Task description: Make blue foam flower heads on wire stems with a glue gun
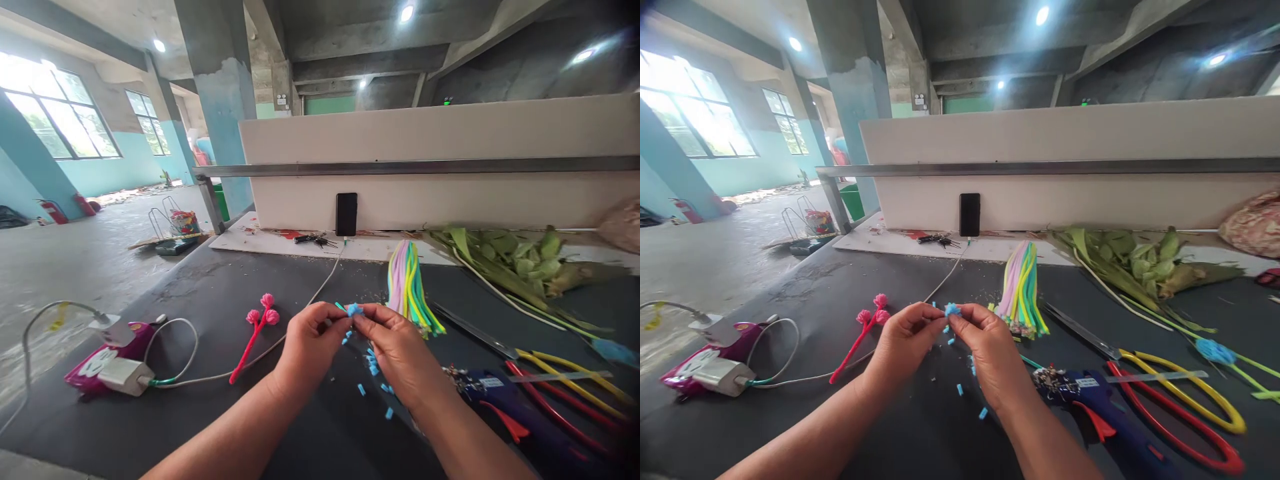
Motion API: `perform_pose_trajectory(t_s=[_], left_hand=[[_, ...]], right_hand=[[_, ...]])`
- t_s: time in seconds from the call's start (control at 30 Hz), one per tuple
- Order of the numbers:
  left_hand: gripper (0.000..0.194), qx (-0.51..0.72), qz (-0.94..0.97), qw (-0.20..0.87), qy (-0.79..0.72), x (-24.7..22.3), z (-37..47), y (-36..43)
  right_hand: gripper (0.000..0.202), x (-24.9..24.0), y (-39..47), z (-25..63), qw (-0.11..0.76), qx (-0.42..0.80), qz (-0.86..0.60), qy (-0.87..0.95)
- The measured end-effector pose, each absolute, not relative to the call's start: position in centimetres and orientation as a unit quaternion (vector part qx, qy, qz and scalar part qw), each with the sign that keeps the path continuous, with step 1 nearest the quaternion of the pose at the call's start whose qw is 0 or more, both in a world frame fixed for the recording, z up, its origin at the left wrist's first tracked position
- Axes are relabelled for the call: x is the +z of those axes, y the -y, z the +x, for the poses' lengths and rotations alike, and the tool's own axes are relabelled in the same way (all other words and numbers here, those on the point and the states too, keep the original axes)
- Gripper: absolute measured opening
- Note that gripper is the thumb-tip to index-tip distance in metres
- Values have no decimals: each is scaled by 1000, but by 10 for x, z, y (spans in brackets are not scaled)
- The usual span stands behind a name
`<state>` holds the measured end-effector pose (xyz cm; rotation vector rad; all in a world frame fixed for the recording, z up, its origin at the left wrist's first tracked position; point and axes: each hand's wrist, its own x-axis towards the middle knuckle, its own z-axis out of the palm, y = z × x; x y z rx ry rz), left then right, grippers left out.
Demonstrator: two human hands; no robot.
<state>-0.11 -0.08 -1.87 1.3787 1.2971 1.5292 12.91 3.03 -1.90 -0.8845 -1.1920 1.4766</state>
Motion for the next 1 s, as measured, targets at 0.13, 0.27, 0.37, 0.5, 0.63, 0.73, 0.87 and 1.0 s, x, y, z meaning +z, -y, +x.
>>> perform_pose_trajectory(t_s=[0.13,0.27,0.37,0.5,0.63,0.73,0.87,1.0], left_hand=[[11,588,526,355,-502,-22,0,-1],[13,608,487,380,-498,-20,1,-3],[22,609,473,437,-463,-16,0,-3],[23,596,454,518,-412,-13,-2,-1],[24,600,413,555,-401,-12,-6,1],[26,604,405,562,-394,-12,-9,0],[28,595,393,588,-383,-15,-12,-1],[31,590,380,607,-373,-22,-10,-5]], right_hand=[[18,-15,-32,130,493,633,-365,473],[19,-9,-31,130,502,644,-365,447],[22,-9,-31,129,504,626,-368,468],[38,-8,-30,127,492,569,-397,526],[55,9,-24,130,460,460,-470,597],[59,23,-17,141,445,395,-493,635],[51,29,-11,181,413,319,-505,688],[39,26,-7,238,367,190,-568,712]])
